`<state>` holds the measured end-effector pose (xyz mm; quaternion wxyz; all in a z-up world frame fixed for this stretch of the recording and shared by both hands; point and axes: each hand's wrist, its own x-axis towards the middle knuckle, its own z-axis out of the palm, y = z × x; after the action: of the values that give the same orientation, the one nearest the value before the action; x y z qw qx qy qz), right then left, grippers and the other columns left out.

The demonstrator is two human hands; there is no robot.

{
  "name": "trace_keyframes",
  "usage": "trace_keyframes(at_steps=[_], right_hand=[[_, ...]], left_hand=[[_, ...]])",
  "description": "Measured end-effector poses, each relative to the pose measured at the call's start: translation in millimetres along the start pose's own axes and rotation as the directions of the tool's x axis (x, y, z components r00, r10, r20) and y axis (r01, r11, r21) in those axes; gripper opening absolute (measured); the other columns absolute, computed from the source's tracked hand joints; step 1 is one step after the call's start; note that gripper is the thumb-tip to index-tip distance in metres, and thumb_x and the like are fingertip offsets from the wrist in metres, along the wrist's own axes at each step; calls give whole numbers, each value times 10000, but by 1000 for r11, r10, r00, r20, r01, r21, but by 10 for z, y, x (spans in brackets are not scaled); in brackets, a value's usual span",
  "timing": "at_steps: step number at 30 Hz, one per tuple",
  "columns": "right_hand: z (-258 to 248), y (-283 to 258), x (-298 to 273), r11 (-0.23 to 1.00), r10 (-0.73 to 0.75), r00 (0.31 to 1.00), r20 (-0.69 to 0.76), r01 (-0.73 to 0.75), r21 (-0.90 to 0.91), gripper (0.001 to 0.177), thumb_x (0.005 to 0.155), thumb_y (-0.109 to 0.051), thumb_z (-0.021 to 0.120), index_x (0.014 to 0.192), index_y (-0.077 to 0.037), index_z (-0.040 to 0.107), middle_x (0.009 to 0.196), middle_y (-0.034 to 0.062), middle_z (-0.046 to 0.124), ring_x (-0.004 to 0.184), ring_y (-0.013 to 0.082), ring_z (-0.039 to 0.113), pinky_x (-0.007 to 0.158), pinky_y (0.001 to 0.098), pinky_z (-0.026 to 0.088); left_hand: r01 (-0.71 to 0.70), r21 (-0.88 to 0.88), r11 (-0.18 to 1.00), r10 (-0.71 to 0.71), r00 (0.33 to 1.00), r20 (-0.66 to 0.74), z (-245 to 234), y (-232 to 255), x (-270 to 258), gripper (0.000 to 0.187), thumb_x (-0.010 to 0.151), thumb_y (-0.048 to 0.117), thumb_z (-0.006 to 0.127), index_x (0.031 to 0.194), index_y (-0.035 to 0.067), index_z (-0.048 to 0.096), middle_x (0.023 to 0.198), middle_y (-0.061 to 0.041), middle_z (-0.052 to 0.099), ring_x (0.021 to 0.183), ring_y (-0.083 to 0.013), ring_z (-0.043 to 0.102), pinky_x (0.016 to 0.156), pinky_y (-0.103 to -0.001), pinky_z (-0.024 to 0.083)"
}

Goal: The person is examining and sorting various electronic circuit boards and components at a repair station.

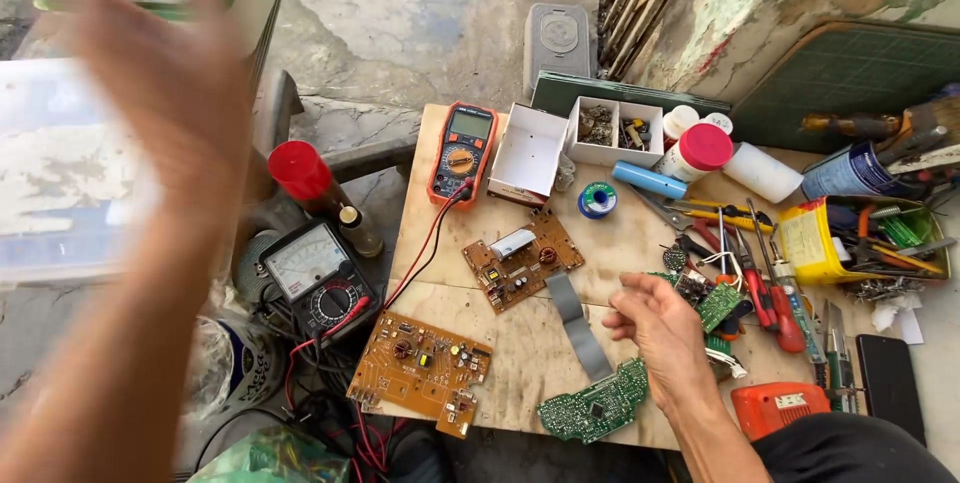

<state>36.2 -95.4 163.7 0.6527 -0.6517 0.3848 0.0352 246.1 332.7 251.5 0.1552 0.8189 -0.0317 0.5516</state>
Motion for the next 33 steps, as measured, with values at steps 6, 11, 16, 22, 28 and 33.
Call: trace_keyframes(at_steps=[6, 11, 16, 22, 28, 33], right_hand=[[-182, -852, -557, 934, -164, 979, 120, 193, -299, 210, 1036, -29, 732, 1244, -22, 751, 1082, 167, 801, 957, 274, 762, 887, 385, 650], [-764, -866, -15, 665, -626, 737, 256, 676, -318, 369, 1004, -43, 766, 1363, -112, 815, 991, 98, 754, 869, 141, 756, 765, 285, 638], [-949, -738, 201, 799, -518, 811, 272, 573, -183, 468, 996, 14, 714, 1458, 20, 641, 1028, 239, 769, 811, 234, 784, 802, 366, 693], [-1116, -721, 175, 831, -512, 822, 248, 548, -100, 366, 981, 30, 742, 1344, 24, 694, 1062, 232, 784, 828, 211, 796, 792, 367, 713], [-1113, -1120, -320, 906, -217, 970, 112, 243, -347, 362, 1007, -61, 744, 1344, -127, 862, 1098, 57, 823, 930, 170, 783, 931, 280, 630], [-1143, -999, -195, 897, -278, 951, 139, 308, -316, 425, 995, -60, 746, 1407, -133, 821, 1101, 53, 802, 894, 161, 777, 901, 255, 618]], left_hand=[[318, -353, 880, 168, 487, 857, 108, 1793, -1824, 313, 1041, 269, 717, 1276, 79, 799, 1251, -165, 827, 1115, -321, 798, 971, -497, 656], [283, -69, 957, -8, 260, 966, 737, 1777, -3242, 611, 981, 520, 692, 1460, 149, 613, 1326, -131, 715, 1327, -345, 665, 1091, -521, 557], [289, -8, 957, -97, 347, 933, 833, 1893, -3421, 377, 988, 407, 719, 1266, 174, 614, 1145, -103, 755, 1231, -331, 716, 1046, -508, 587], [238, 48, 970, -121, 304, 945, 731, 1974, -3359, 311, 983, 436, 687, 1168, 212, 575, 961, -146, 804, 1019, -388, 809, 913, -561, 631], [300, 147, 943, -210, 188, 959, 725, 2120, -3242, 455, 970, 543, 636, 1183, 149, 556, 955, -51, 637, 738, -178, 571, 670, -363, 546], [269, 270, 925, -276, -14, 961, 891, 2206, -3102, 608, 940, 634, 802, 1239, 151, 583, 1194, -107, 652, 1005, -247, 641, 796, -409, 618]])
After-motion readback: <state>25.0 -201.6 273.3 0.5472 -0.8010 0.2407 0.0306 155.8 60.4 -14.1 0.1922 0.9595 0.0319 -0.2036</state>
